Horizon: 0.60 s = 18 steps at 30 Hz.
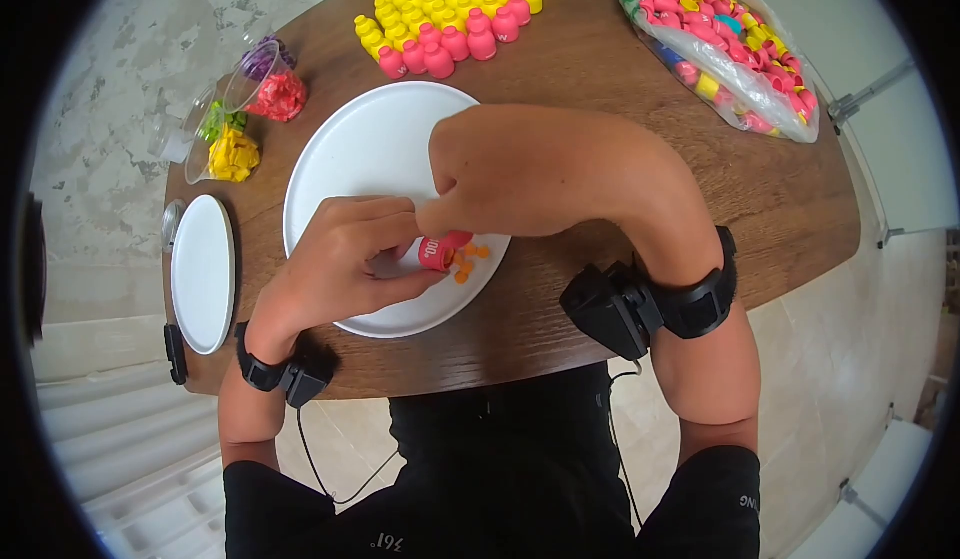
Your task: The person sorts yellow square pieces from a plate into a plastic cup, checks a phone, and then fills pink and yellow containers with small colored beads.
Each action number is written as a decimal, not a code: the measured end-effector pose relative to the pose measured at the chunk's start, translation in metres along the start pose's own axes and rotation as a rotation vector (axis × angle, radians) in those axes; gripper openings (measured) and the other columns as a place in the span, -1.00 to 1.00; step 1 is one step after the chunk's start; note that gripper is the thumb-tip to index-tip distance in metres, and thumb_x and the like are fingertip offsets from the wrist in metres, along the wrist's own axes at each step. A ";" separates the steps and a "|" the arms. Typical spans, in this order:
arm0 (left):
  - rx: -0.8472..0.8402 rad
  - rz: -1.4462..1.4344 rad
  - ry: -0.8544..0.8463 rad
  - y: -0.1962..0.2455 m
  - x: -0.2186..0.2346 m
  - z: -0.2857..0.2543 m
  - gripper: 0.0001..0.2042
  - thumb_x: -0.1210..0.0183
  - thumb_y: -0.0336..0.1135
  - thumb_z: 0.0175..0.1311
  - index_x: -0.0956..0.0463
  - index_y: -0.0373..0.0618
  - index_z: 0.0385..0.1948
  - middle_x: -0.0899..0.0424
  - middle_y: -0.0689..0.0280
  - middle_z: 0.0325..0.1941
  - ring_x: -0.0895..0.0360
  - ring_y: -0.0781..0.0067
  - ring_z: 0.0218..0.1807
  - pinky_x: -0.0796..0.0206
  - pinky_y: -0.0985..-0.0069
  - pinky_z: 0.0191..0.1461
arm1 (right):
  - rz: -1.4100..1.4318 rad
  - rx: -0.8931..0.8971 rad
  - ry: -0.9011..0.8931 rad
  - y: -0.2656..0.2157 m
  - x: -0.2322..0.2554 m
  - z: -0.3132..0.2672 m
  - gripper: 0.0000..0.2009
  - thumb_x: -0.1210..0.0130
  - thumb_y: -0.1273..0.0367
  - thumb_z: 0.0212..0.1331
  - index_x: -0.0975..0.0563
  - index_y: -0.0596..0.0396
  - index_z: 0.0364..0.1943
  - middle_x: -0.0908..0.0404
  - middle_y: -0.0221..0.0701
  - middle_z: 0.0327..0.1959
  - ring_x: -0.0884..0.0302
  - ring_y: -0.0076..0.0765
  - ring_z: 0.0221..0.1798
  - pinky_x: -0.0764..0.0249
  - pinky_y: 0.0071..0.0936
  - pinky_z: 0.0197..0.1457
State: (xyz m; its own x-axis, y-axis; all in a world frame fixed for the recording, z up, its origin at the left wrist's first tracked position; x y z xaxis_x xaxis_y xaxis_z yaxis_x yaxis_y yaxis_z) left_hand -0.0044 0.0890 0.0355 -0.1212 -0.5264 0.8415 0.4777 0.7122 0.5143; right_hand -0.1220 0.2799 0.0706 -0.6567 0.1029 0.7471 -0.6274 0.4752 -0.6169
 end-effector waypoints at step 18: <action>0.055 0.212 -0.089 0.023 -0.004 0.007 -0.71 -0.45 -0.26 0.08 -0.48 -0.16 -0.40 -0.57 0.18 -0.48 -0.57 0.01 -0.42 -0.37 0.22 -0.35 | 0.031 0.253 0.338 0.027 -0.017 0.024 -0.65 -0.12 0.22 0.16 -0.66 0.25 -0.57 -0.67 -0.15 -0.59 -0.66 0.01 -0.49 -0.56 -0.12 -0.25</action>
State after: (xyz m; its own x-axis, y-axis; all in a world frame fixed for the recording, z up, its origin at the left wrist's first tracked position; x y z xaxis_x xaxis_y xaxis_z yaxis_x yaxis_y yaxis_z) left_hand 0.0009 0.1112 0.0455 -0.1010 -0.3209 0.9417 0.4531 0.8279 0.3307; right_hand -0.1379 0.2694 0.0356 -0.5289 0.4146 0.7405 -0.7201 0.2424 -0.6501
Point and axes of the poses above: each hand's wrist, its own z-axis towards the middle knuckle, its own x-axis out of the back of the hand, y = z × x, the point moved 1 cm from there along z, towards the middle knuckle
